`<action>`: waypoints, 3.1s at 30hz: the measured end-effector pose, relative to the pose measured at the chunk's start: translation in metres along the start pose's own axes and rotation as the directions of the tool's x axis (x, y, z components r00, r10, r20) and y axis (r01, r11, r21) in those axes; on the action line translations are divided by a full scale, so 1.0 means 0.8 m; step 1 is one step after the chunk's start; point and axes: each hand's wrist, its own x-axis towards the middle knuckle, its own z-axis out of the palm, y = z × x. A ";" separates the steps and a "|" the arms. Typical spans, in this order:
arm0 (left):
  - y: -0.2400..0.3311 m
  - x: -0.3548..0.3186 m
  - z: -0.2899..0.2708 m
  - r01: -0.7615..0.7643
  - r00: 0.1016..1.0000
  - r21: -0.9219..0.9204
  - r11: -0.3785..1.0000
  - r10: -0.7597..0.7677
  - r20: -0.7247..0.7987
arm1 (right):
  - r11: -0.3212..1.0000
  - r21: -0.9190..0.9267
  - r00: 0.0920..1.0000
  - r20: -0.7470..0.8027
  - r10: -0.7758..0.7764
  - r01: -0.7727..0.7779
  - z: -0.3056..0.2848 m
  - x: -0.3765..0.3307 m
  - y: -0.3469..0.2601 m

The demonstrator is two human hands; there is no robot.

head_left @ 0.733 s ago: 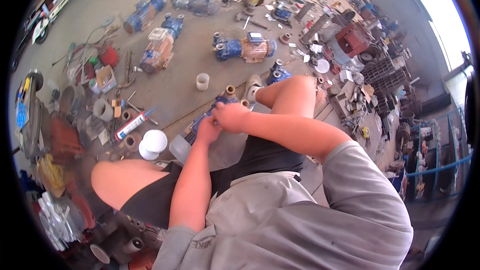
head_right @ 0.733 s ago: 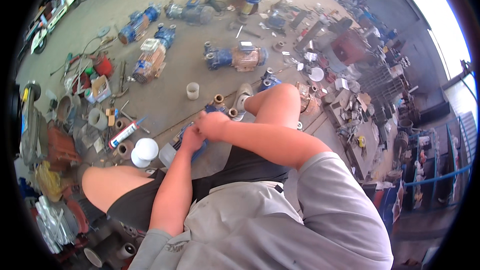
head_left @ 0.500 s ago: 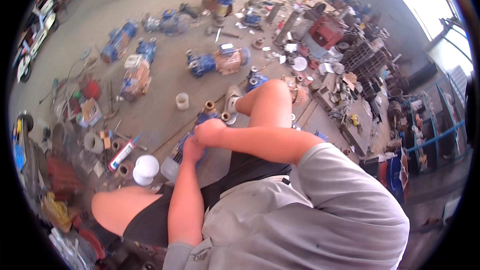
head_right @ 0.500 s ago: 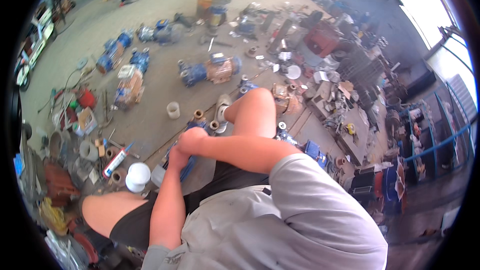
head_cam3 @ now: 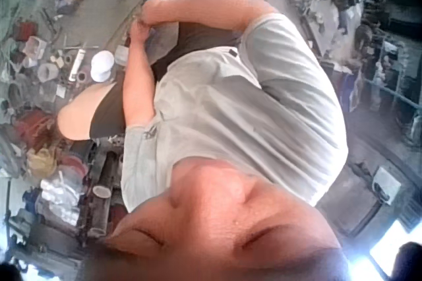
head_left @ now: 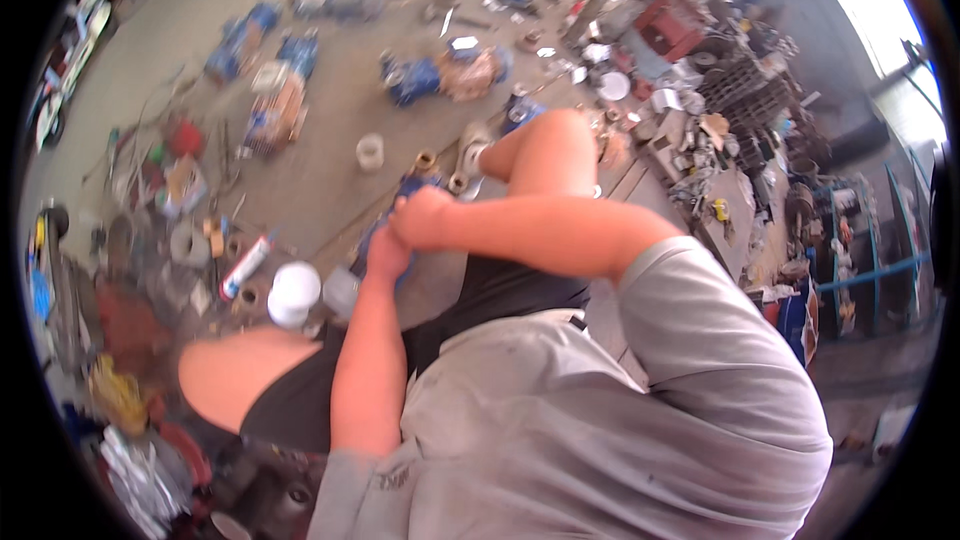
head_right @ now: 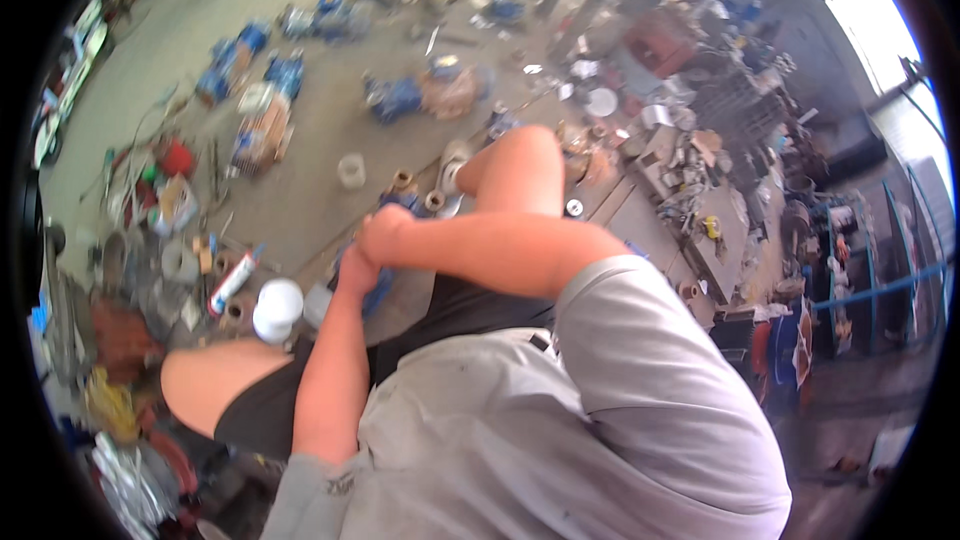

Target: The person sits on the floor of a workshop and uses a screwdriver to remove screws from the casing of a blue electric motor. They carefully unscrew fasteners and place them into a small white container, then lift the motor to access different sides.

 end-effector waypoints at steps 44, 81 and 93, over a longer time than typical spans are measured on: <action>-0.017 -0.036 0.078 0.504 0.603 -0.638 -0.582 -0.292 0.743 | 0.836 0.326 0.842 0.471 0.262 -0.442 0.039 0.042 0.028; 0.016 0.002 0.089 -0.095 0.694 -0.465 -0.880 -0.394 0.603 | 0.473 0.140 0.271 0.937 0.221 -0.870 0.017 0.134 0.050; 0.010 -0.005 0.093 -0.118 0.678 -0.453 -0.884 -0.405 0.613 | 0.642 0.321 0.497 0.861 0.109 -0.697 0.021 0.100 0.052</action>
